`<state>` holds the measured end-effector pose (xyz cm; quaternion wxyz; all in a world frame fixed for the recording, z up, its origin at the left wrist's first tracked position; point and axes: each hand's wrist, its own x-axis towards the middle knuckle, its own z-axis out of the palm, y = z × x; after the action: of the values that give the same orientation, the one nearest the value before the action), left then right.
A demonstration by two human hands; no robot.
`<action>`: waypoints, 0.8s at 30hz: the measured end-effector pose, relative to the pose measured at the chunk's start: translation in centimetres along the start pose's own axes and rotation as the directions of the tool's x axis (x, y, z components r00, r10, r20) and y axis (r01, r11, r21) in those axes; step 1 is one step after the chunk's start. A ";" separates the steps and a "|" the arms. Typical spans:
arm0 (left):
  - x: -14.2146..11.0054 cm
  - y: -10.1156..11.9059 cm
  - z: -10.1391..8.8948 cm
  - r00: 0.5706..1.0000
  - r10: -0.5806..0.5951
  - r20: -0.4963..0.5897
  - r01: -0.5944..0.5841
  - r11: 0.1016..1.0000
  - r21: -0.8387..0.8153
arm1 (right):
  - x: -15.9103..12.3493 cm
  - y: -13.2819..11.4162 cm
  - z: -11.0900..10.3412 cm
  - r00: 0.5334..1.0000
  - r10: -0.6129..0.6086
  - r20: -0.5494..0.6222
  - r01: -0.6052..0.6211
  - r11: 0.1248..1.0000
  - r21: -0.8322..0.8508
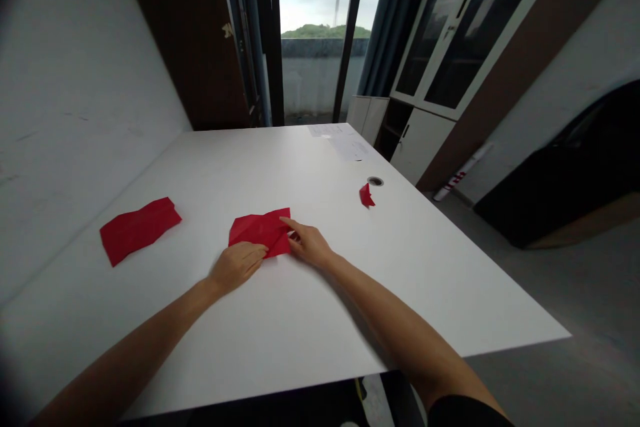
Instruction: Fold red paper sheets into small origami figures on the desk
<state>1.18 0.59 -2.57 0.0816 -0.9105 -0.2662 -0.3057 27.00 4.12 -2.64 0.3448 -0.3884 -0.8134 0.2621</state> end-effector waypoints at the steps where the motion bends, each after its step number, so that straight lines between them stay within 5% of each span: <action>1: 0.0 0.1 -0.1 1.000 0.008 0.001 -0.008 1.000 -0.029 | 0.0 0.2 0.0 1.000 -0.006 0.002 0.006 1.000 0.002; 5: 0.1 0.1 -0.9 0.998 -0.068 0.019 0.070 0.987 -0.146 | 0.3 0.7 -0.1 0.997 0.018 -0.073 -0.011 0.995 0.099; 8: 0.0 -0.6 -1.6 0.956 -0.293 -0.028 0.282 0.939 -0.196 | 0.4 1.1 -0.3 0.987 0.079 -0.143 -0.048 0.978 0.204; 10: -0.2 -1.6 -1.6 0.864 -0.499 -0.071 0.469 0.847 -0.248 | 0.4 1.3 -0.6 0.980 0.101 -0.169 -0.043 0.947 0.318; 12: -0.5 -2.6 -1.1 0.722 -0.686 -0.089 0.620 0.699 -0.358 | 0.4 1.3 -0.9 0.975 0.118 -0.188 -0.025 0.901 0.433; 14: -0.8 -3.6 -0.2 0.570 -0.821 -0.045 0.696 0.511 -0.505 | 0.3 1.1 -1.3 0.967 0.147 -0.209 -0.024 0.868 0.496; 16: -0.9 -4.0 0.5 0.475 -0.876 0.078 0.703 0.325 -0.633 | 0.3 0.7 -1.5 0.954 0.180 -0.240 -0.036 0.862 0.505; 18: -0.7 -3.9 0.8 0.474 -0.860 0.188 0.648 0.196 -0.736 | 0.2 0.5 -1.6 0.938 0.210 -0.275 -0.047 0.865 0.500; 20: -0.3 -3.5 0.7 0.533 -0.815 0.229 0.551 0.129 -0.824 | 0.3 0.3 -1.4 0.928 0.230 -0.293 -0.052 0.858 0.511; 22: 0.1 -3.0 0.2 0.579 -0.788 0.209 0.466 0.109 -0.878 | 0.3 0.2 -1.2 0.930 0.238 -0.280 -0.055 0.844 0.533; 24: 0.3 -2.7 -0.4 0.568 -0.805 0.169 0.444 0.127 -0.887 | 0.5 0.1 -1.0 0.937 0.236 -0.258 -0.057 0.830 0.555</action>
<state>-0.28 2.89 -2.14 -0.4817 -0.5357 -0.4158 -0.5551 27.62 4.71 -1.87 0.5439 -0.3744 -0.6083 0.4404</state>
